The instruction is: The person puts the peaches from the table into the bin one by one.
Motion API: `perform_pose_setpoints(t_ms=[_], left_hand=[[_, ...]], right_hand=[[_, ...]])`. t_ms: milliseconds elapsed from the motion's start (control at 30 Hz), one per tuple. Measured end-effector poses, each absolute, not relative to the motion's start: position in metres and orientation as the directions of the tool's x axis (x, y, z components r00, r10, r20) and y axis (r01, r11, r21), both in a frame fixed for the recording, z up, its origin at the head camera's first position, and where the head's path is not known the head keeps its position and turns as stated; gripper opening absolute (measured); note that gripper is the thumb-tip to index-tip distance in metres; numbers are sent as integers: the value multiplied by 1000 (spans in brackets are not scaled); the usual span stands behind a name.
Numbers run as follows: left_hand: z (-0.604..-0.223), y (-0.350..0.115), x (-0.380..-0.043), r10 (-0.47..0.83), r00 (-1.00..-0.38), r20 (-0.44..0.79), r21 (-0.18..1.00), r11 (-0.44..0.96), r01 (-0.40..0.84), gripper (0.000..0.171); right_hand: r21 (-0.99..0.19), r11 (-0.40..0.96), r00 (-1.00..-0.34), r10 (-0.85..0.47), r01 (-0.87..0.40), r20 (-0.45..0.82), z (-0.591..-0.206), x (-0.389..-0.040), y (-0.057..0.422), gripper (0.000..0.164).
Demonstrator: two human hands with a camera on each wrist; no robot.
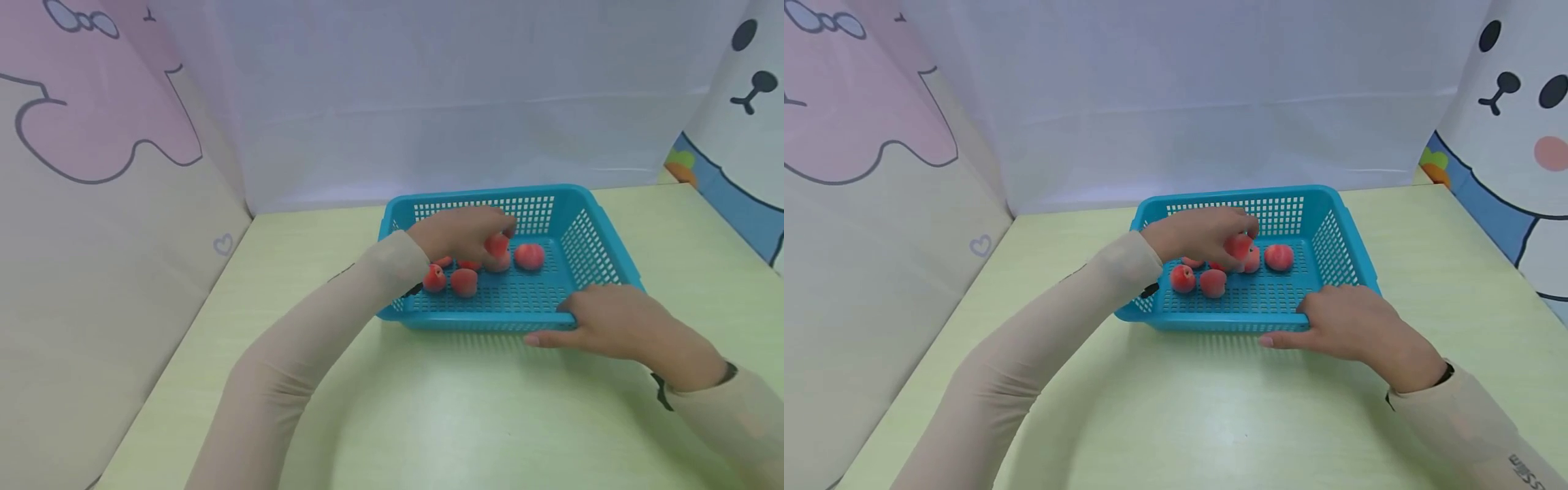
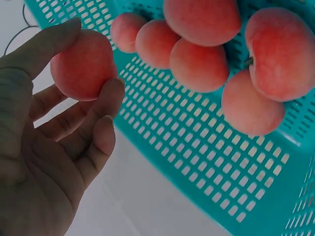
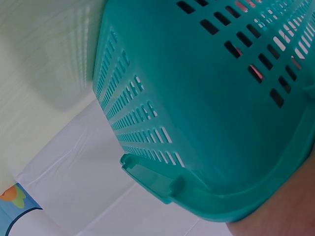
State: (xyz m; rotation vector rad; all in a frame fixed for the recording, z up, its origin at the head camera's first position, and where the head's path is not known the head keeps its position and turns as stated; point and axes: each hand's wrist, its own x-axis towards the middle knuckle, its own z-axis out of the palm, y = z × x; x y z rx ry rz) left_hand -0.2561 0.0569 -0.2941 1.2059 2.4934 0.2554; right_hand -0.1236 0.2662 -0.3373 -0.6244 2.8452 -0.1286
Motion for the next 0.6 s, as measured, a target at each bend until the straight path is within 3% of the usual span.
perform_pose_setpoints(t_ms=[300, 600], left_hand=[[-308, 71, -254, 825, -480, -297, 243, 552, 798, 41], [-313, 75, -244, 758, -528, -383, 243, 634, 734, 55]], right_hand=[[-128, 902, -886, -430, -412, -175, -339, -122, 266, 62], [-122, 899, -885, -435, -420, -163, -340, -122, 267, 62]])
